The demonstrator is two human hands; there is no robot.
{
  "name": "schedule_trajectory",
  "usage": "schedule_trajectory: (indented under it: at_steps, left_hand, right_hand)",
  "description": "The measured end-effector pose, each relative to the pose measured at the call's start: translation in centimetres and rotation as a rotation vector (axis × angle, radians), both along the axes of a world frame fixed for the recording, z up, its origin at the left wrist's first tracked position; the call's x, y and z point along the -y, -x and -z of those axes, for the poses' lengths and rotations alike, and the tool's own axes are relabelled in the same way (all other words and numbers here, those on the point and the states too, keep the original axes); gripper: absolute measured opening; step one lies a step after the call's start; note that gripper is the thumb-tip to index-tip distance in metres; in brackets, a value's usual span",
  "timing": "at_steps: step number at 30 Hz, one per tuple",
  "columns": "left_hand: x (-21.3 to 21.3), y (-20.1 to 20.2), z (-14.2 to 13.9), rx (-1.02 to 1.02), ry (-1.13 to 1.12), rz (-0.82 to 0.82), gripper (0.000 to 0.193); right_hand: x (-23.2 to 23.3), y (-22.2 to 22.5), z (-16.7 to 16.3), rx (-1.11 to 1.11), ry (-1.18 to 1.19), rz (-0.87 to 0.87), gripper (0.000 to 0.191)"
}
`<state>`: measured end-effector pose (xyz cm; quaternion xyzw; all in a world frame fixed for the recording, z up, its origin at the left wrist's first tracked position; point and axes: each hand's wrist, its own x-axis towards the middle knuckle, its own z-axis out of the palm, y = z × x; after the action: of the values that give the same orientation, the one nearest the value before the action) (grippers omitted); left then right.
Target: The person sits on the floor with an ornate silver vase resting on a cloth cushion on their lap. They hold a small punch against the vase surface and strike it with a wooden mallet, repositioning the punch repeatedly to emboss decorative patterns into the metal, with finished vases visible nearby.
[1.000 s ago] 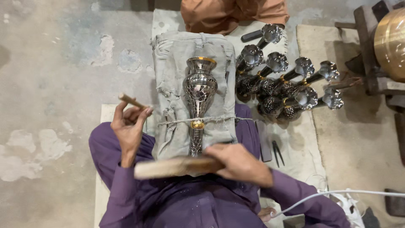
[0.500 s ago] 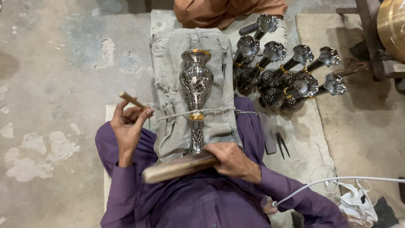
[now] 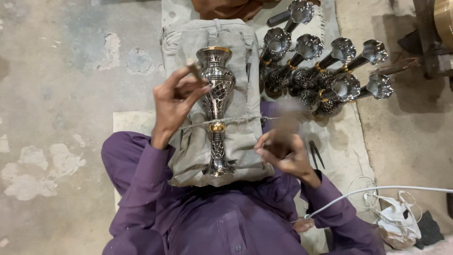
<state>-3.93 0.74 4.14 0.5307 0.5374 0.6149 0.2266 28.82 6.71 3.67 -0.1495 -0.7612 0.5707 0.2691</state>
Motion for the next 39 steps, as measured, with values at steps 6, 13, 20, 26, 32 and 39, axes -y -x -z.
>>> schedule_trajectory:
  at_steps: [6,13,20,26,32,39]
  left_hand:
    - [-1.9,-1.1,-1.3,-0.027,-0.027,0.053,0.055]
    - [-3.0,-1.1,-1.6,-0.149,-0.03,0.073,0.049]
    - [-2.7,-1.3,-2.0,-0.263,-0.057,0.059,0.046]
    - [-3.2,-1.1,-2.3,-0.367,-0.032,0.076,0.045]
    - [-3.3,-1.2,-2.4,-0.401,-0.04,0.094,0.047]
    - [-3.4,-1.4,-2.2,-0.432,-0.042,0.061,0.049]
  right_hand:
    - [0.7,0.3,5.0,-0.009,0.239,0.059,0.03]
    - [-1.3,-1.4,3.3,0.119,0.066,0.237,0.033]
    - [-5.3,-2.0,-2.8,0.09,-0.531,0.338,0.054]
    - [-7.3,-2.3,-5.7,0.26,-0.872,0.457,0.062]
    - [-8.5,-2.2,-8.0,0.276,-1.055,0.454,0.066]
    - [-9.1,-1.6,-9.7,0.318,-1.145,0.449,0.076]
